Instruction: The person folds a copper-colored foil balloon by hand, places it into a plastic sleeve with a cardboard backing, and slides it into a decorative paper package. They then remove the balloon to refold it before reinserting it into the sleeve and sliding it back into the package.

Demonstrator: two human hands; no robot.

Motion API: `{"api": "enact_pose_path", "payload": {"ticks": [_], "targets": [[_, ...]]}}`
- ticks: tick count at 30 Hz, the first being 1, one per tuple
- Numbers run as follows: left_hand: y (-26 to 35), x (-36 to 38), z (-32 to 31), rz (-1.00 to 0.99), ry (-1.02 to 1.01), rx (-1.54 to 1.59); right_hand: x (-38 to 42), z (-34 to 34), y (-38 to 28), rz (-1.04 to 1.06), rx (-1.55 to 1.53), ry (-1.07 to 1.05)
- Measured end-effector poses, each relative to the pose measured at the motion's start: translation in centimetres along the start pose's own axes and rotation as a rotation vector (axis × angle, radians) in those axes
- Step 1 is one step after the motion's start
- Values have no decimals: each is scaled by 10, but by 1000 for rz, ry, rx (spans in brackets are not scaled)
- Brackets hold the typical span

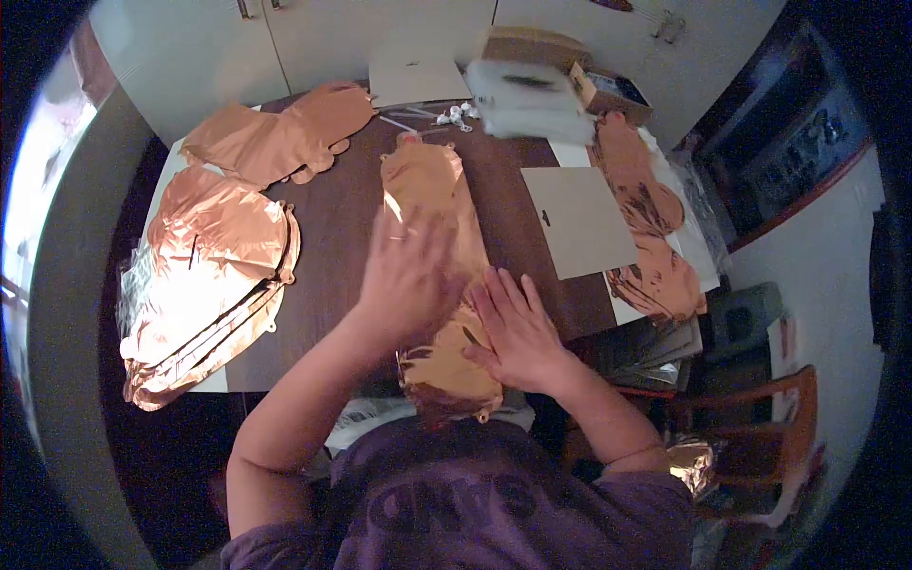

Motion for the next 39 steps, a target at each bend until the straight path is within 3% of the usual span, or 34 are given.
{"api": "enact_pose_path", "payload": {"ticks": [1, 4, 8, 9, 12, 15, 18, 21, 24, 25, 27, 29, 32, 39], "targets": [[16, -3, -10, -123, 8, 174, -1, -1, 0, -4, 7, -1], [42, -7, -55, -298, -130, 179, -1, -2, 0, -8, 19, 2], [25, -27, -63, -231, -38, 142, 0, 0, 1, 0, -6, 29], [24, -32, -69, -253, -190, 87, 0, 0, 1, 5, -11, 37], [11, -52, -83, -174, -312, 83, 0, 5, -1, -2, -15, 18], [1, -66, -85, -261, -59, -68, 0, 4, 0, -18, -42, 20], [-24, -83, -106, -138, -67, 37, 0, 4, 1, -26, -62, 18], [-38, -96, -115, -191, -35, 92, 1, 4, 2, -14, -54, 24], [-56, -104, -124, -119, -192, 355, 0, 5, 1, -16, -52, 28], [-64, -103, -109, -93, -74, 387, 0, 5, 0, -17, -54, 21], [-77, -89, -74, -43, 160, 448, 1, 7, 0, -20, -59, 4], [-69, -46, -38, 75, 45, 296, 2, 2, 1, -21, -44, -2], [-31, 21, -36, 161, -186, 142, 1, 1, 1, -19, -13, -17], [-11, 60, -49, 164, -252, 152, 3, 0, -1, -5, 2, -30]]}}
Point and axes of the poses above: each hand's wrist, its own x-axis away from the middle knuckle, its own z-axis out of the back of the hand, y = z × x, the point moved 10 cm from there along -x, towards the middle knuckle, and after that the axes turned 4 degrees about -x, right-handed, at the moved point
